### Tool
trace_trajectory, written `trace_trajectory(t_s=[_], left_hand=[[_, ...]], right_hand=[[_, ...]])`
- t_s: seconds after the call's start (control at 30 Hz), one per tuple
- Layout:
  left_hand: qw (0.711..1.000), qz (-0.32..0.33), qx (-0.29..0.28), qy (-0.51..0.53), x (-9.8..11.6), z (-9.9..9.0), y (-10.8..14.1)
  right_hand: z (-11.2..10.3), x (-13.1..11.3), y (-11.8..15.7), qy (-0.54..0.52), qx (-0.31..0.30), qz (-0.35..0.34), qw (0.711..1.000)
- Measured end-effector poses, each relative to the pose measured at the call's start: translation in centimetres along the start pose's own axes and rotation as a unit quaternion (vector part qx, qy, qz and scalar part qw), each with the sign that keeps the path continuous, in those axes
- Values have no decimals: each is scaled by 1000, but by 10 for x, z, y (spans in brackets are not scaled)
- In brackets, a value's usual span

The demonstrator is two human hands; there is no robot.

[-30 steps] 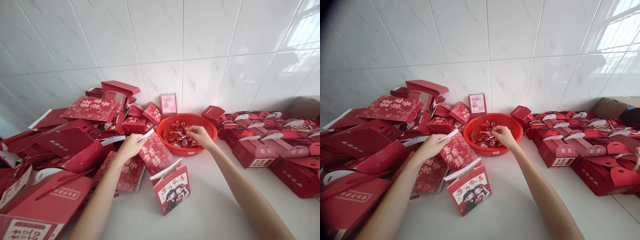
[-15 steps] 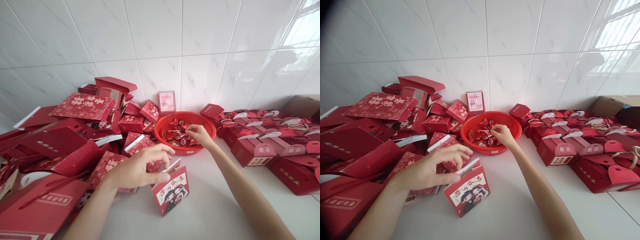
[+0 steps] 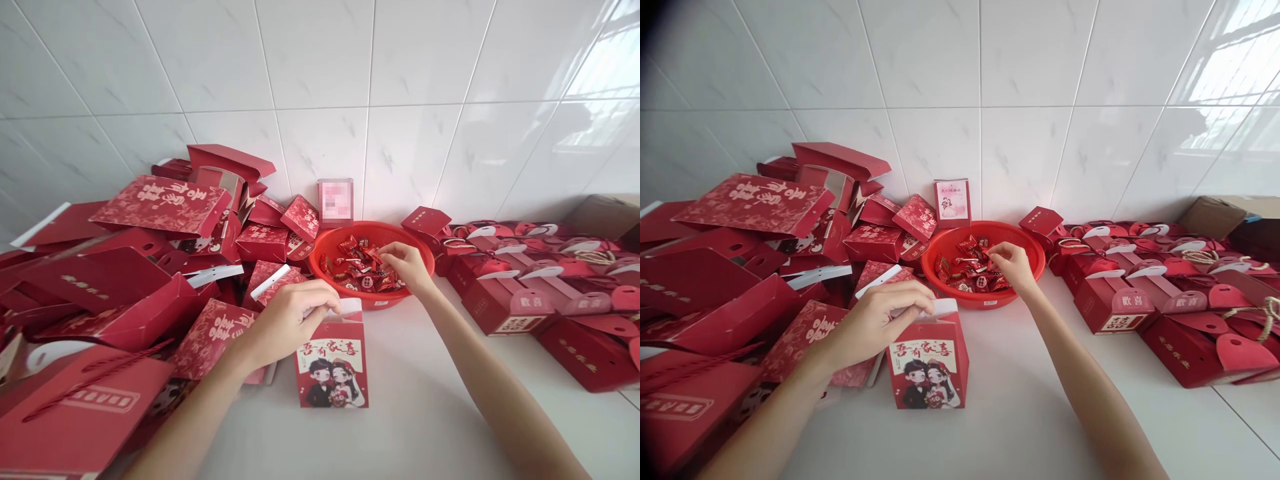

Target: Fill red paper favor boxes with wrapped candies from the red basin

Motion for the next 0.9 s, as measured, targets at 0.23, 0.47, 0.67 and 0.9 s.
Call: trace_trajectory(t_s=[0.23,0.47,0.67,0.9], left_hand=[[997,34,63,-6,2,15,-2],[997,-54,-32,42,-4,22,2],[992,-81,-71,61,-13,29,4],[991,-78,-90,52,-17,36,4]], right_hand=[[-18,10,-4,-36,90,-5,995],[-12,20,-35,84,-16,41,995],[-6,38,-89,220,-70,37,972],[20,71,-113,308,-184,38,933]])
Point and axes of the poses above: each hand's wrist, its own y-axis away from the middle knuckle, its own z-axis out of the palm, x = y × z, the point moved 8 cm from there along -y, towards the middle knuckle, and after that the axes turned 2 degrees about -z, right-handed, at the moved point
